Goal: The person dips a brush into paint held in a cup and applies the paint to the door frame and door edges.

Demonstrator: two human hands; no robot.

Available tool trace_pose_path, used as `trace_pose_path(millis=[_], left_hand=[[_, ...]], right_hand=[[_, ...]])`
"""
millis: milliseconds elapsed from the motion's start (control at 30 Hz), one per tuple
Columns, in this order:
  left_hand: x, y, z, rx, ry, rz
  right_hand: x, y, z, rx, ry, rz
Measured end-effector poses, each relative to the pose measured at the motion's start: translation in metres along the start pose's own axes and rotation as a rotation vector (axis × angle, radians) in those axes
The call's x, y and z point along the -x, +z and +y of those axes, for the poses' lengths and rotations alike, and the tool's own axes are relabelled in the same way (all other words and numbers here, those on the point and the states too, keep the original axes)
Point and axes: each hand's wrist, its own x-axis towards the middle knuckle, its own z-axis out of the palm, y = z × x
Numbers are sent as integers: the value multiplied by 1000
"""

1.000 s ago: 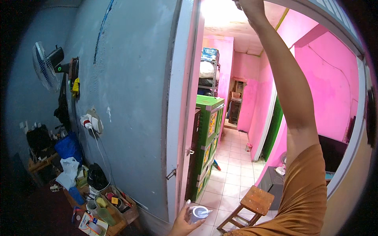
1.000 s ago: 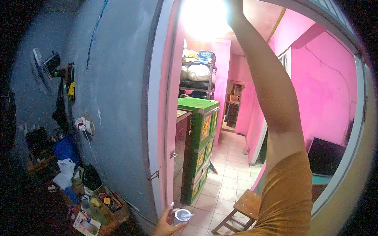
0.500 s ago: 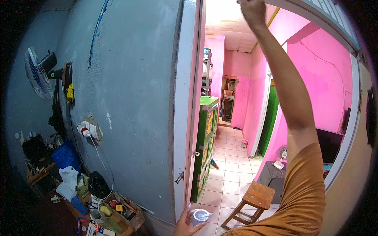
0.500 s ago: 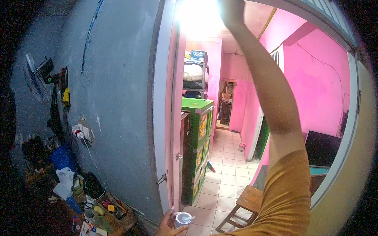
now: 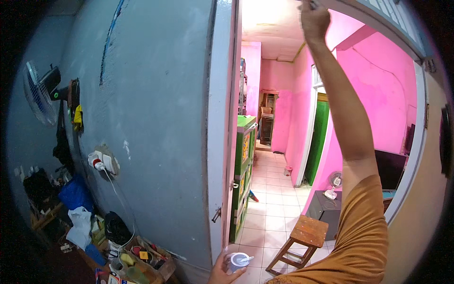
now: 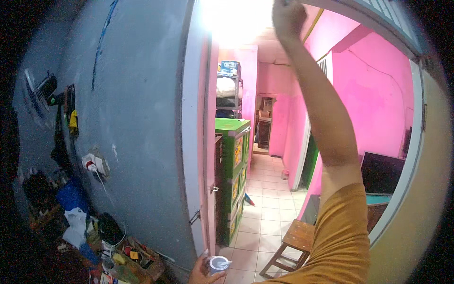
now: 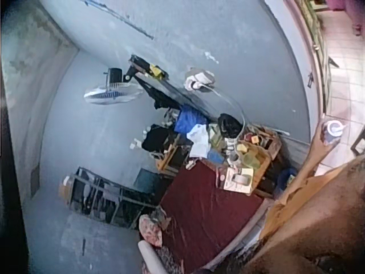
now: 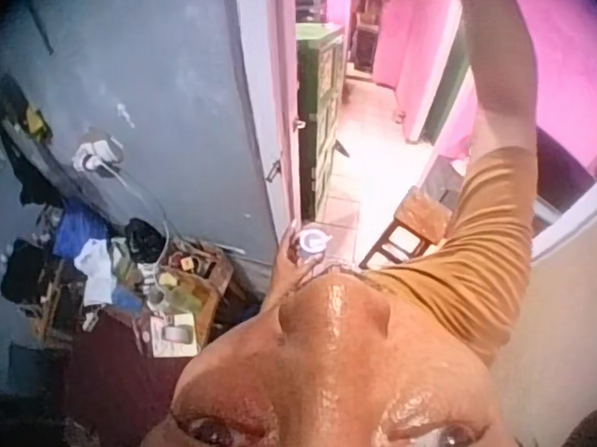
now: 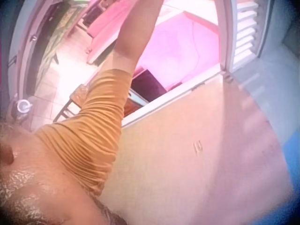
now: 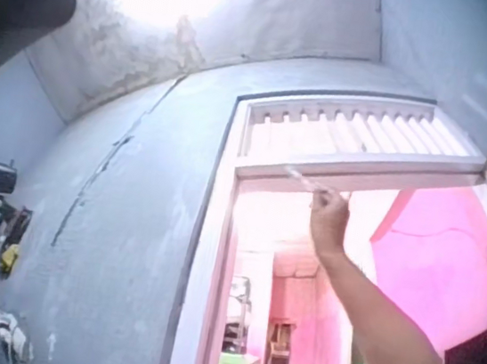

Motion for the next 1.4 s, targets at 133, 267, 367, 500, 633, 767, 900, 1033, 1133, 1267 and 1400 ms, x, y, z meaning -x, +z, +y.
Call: trace_pose_path(millis=[133, 267, 367, 500, 633, 767, 900, 1033, 1133, 1267, 1400], left_hand=[[-3, -3, -16, 11, 35, -22], [-5, -2, -19, -41, 44, -27], [-10, -5, -25, -53, 66, -112], [-11, -4, -18, -26, 74, -143], [-8, 2, 2, -65, -18, -164], [-8, -2, 0, -86, 7, -193], [-3, -8, 4, -76, -18, -186], [-7, -10, -10, -40, 19, -216], [-4, -16, -14, -59, 35, -157], [3, -20, -12, -12, -48, -72], [2, -28, -22, -71, -37, -57]], right_hand=[[5, 32, 1, -81, -162, -6], [-19, 21, 22, 17, -112, -14], [-42, -18, 48, -61, -65, -4], [-60, -80, 78, 50, -21, 96], [-73, -136, 92, -36, 131, 247], [-85, -167, 108, 14, 328, 373], [-82, -124, 125, -63, 384, 567], [-119, -94, 141, 263, 114, 572], [-88, -35, 98, 88, 174, 501], [-49, 12, 37, 137, 264, 362], [-15, 37, 1, 3, 260, 229]])
